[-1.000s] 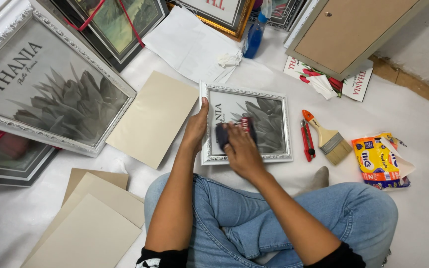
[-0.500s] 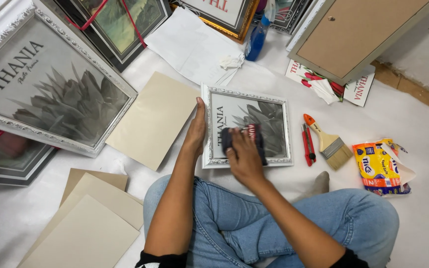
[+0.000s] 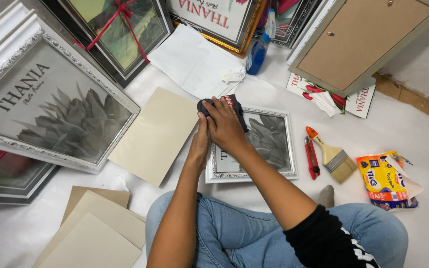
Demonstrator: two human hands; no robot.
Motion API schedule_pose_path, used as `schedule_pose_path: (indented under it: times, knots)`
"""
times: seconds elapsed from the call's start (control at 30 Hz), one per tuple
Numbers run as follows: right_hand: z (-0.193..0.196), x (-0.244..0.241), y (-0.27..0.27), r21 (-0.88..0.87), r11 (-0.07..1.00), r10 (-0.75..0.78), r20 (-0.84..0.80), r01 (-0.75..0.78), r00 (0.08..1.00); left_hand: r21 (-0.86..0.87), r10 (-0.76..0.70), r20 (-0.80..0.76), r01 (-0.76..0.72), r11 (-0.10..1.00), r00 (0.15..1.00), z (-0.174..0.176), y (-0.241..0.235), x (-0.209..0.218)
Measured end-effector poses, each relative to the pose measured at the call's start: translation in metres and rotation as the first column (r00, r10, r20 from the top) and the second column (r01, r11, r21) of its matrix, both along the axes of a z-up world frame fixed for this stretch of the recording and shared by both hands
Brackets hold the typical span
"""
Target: The person sits on the floor and reassembles a picture frame: they remove the backing board, brush glue onto the frame's back, lay a white backing sheet over it, press it down, fit the cardboard backing back into the frame, fasten it, wipe the glass with a cloth, and set the finished frame aside.
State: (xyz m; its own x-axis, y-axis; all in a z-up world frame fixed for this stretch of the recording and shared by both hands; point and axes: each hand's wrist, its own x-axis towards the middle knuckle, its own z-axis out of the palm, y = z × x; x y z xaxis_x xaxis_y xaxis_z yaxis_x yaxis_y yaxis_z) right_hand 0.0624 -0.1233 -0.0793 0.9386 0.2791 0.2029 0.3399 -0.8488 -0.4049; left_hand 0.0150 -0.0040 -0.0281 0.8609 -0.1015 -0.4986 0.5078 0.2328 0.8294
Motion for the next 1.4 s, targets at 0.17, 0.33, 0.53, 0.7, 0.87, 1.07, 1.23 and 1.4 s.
schedule_pose_path:
  times: [0.17,0.33,0.53,0.7,0.87,1.07,1.23,1.4]
  knots:
    - [-0.025,0.019,-0.048,0.103,0.994,-0.026,0.072,0.019,0.997,0.133,-0.029,-0.043,0.035,0.991,0.999,0.011,-0.005,-0.007]
    - [-0.047,0.018,-0.127,0.103,0.991,-0.095,0.070,0.087,0.993,0.208,-0.033,-0.035,0.039,0.977,0.999,-0.018,-0.008,-0.005]
    - [-0.062,0.019,-0.215,-0.051,0.955,-0.295,-0.286,0.293,0.912,0.245,-0.047,-0.008,0.048,0.968,0.999,-0.013,-0.008,-0.005]
    - [-0.053,-0.019,-0.212,-0.168,0.940,-0.341,-0.492,0.298,0.801,0.206,-0.040,-0.008,0.041,0.978,0.999,-0.014,-0.008,-0.005]
    - [-0.085,-0.090,-0.202,-0.245,0.893,-0.451,-0.474,0.378,0.756,0.206,-0.042,0.017,0.037,0.978,0.999,-0.024,-0.007,-0.004]
    - [-0.004,-0.142,-0.095,-0.176,0.914,-0.404,-0.481,0.365,0.778,0.194,-0.079,-0.032,0.083,0.977,0.996,0.012,-0.003,-0.013]
    - [0.055,-0.164,-0.018,0.042,0.995,-0.061,-0.458,0.091,0.887,0.178,-0.095,-0.016,0.096,0.979,0.995,0.012,0.002,-0.012]
    - [0.045,-0.155,-0.028,0.119,0.993,0.041,-0.423,0.011,0.905,0.221,-0.109,-0.014,0.109,0.969,0.994,0.040,0.003,-0.023]
